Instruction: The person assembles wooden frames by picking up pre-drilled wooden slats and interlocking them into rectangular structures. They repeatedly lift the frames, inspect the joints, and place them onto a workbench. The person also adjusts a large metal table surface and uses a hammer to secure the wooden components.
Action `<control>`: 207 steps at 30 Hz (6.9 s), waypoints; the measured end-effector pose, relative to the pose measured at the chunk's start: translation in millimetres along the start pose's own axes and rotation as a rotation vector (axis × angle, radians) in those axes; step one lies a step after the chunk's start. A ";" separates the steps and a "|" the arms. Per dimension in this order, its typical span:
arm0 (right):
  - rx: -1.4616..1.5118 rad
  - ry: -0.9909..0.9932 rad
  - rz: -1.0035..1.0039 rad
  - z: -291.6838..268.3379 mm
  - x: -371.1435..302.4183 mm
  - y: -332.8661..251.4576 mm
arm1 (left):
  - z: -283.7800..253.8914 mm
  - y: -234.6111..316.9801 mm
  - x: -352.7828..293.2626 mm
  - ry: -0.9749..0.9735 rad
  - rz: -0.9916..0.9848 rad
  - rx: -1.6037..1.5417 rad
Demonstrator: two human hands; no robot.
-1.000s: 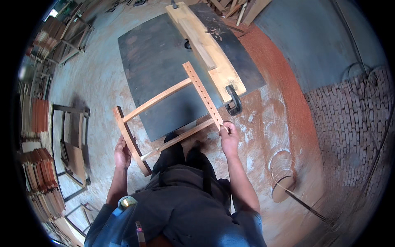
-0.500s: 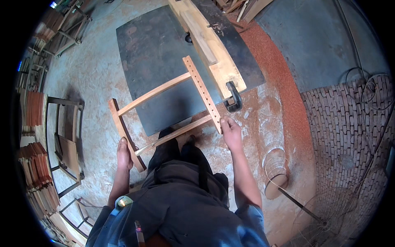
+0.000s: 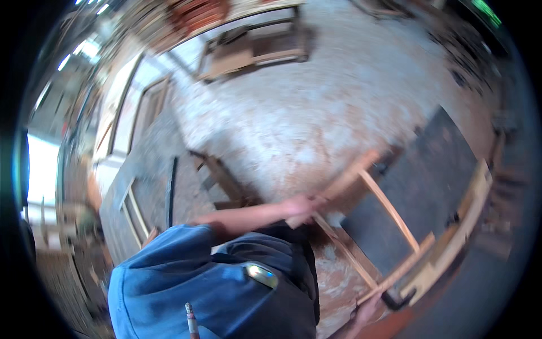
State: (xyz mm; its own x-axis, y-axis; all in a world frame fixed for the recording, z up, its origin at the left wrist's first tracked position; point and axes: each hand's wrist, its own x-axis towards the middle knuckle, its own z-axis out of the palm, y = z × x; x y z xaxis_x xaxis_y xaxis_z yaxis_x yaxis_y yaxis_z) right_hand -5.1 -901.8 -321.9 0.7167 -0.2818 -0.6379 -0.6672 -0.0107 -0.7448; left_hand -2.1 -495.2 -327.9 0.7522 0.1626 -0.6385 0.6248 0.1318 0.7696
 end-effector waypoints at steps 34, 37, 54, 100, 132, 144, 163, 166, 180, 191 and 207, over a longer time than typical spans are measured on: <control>-0.713 -0.193 -0.189 165.8 -210.2 8.0 | -137.9 -130.1 -264.6 0.412 0.473 -0.157; -0.808 -0.276 -0.209 190.3 -230.1 11.9 | -158.4 -153.8 -301.0 0.545 0.445 -0.201; -0.859 -0.401 -0.125 214.2 -235.6 62.6 | -182.3 -460.8 -494.0 1.649 -0.548 0.027; -0.506 -0.564 0.010 189.0 -176.6 108.4 | -319.6 -292.0 -644.3 1.561 0.631 -0.528; -0.657 -0.526 -0.043 189.0 -158.8 124.0 | -338.5 -263.6 -591.6 1.438 0.755 -1.011; -0.418 -0.564 0.071 196.2 -174.3 91.6 | -368.8 -415.3 -518.0 1.335 0.804 -1.293; -0.432 -0.533 -0.133 172.1 -195.7 106.9 | -357.4 -449.6 -455.4 1.655 0.385 -1.339; -0.467 -0.526 -0.117 183.0 -200.5 93.8 | -356.3 -454.7 -463.3 1.658 0.171 -1.294; -0.481 -0.517 -0.134 170.6 -200.4 89.4 | -382.2 -472.5 -478.9 1.689 -0.606 -0.598; -0.404 -0.469 -0.036 161.2 -201.1 93.2 | -398.1 -415.6 -456.4 1.807 -0.629 0.354; -0.171 -0.266 0.031 87.3 -146.8 71.5 | -140.7 -153.1 -210.4 0.216 0.183 -0.258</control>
State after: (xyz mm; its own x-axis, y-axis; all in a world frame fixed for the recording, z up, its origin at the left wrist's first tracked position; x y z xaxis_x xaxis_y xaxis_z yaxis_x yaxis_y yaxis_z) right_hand -140.2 -777.4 -298.5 0.7081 -0.0238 -0.7057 -0.6981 -0.1735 -0.6947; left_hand -285.5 -412.0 -311.1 0.7677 0.4053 -0.4964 0.3902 0.3189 0.8637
